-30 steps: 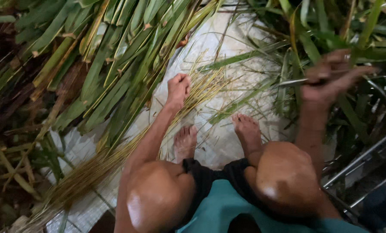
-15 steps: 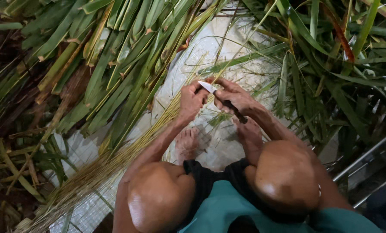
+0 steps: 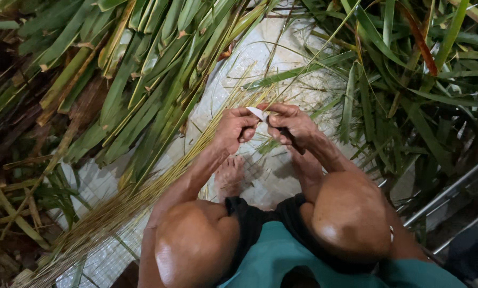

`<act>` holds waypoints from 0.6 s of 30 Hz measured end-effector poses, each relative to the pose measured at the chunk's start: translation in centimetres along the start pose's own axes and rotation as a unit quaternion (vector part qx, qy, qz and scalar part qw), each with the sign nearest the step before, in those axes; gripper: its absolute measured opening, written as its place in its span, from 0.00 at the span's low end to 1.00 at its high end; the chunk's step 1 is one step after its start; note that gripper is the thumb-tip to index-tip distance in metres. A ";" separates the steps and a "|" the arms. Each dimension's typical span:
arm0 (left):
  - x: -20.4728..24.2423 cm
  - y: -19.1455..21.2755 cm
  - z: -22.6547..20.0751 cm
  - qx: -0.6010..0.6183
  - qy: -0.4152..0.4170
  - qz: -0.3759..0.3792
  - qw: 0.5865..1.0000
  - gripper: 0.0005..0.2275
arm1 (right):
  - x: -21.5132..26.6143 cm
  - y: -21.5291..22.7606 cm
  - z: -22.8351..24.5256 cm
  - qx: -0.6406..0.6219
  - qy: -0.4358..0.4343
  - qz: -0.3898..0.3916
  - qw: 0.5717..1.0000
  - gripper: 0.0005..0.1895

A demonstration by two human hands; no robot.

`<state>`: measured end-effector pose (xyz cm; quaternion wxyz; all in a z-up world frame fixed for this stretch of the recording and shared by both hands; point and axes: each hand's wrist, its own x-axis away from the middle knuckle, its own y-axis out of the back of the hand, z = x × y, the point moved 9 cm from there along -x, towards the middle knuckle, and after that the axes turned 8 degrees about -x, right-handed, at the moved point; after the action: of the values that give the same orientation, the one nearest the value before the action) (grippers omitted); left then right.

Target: The person strips the central rib from palm leaves using a small blade.

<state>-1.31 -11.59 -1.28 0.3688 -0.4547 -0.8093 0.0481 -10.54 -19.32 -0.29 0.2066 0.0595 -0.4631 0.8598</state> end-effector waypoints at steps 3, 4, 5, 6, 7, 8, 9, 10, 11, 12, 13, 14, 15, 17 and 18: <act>0.0 0.6 0.4 -0.011 0.007 0.002 1.000 0.04 | 0.4 0.1 0.0 0.031 -0.010 -0.026 0.999 0.18; 0.1 0.7 0.5 -0.018 0.008 -0.001 1.000 0.04 | 0.3 0.3 -0.2 0.034 -0.012 -0.038 0.999 0.19; 0.1 1.0 0.6 -0.025 0.010 -0.004 1.000 0.04 | 0.3 0.5 -0.4 0.036 -0.016 -0.050 0.998 0.19; 1.0 1.4 0.2 -0.025 0.010 -0.004 1.000 0.04 | 0.1 0.5 0.1 0.036 -0.015 -0.050 0.998 0.19; 2.0 1.8 -0.1 -0.036 0.011 -0.006 0.999 0.04 | 0.0 1.5 1.2 0.076 0.008 -0.099 0.992 0.19; 2.9 2.2 -0.4 -0.048 0.013 -0.007 0.999 0.04 | 0.1 2.3 2.3 0.115 0.030 -0.148 0.982 0.19; 4.0 3.1 -0.1 -0.048 0.013 -0.007 0.999 0.04 | -0.2 2.1 3.7 0.115 0.031 -0.148 0.982 0.19; 5.2 3.9 0.2 -0.075 0.011 -0.009 0.997 0.05 | -0.2 2.4 5.2 0.088 0.032 -0.178 0.979 0.21; 6.4 4.9 0.3 -0.104 0.008 -0.012 0.994 0.05 | -0.3 2.7 6.6 0.059 0.034 -0.208 0.976 0.23; 7.0 6.0 1.3 -0.106 0.008 -0.012 0.994 0.05 | -0.8 3.2 6.8 0.057 0.036 -0.207 0.976 0.23; 7.7 7.6 2.4 -0.101 0.014 -0.036 0.994 0.05 | -1.6 3.1 6.7 0.048 0.026 -0.178 0.983 0.19; 8.5 9.3 3.4 -0.096 0.019 -0.060 0.993 0.06 | -2.3 3.1 6.5 0.038 0.017 -0.149 0.988 0.17; 8.7 9.9 3.8 -0.095 0.020 -0.065 0.993 0.06 | -2.5 2.9 5.4 0.037 0.013 -0.146 0.988 0.17; 9.1 11.5 4.1 -0.099 -0.012 -0.089 0.991 0.06 | -3.2 1.9 2.7 0.040 -0.024 -0.126 0.991 0.15; 8.7 11.5 4.0 -0.096 -0.014 -0.097 0.991 0.06 | -3.0 1.1 1.1 0.042 -0.030 -0.120 0.991 0.15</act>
<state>1.41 2.86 -4.07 0.3149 -0.4068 -0.8555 -0.0597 -8.39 -21.63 -1.41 0.2911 0.1492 -0.4225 0.8453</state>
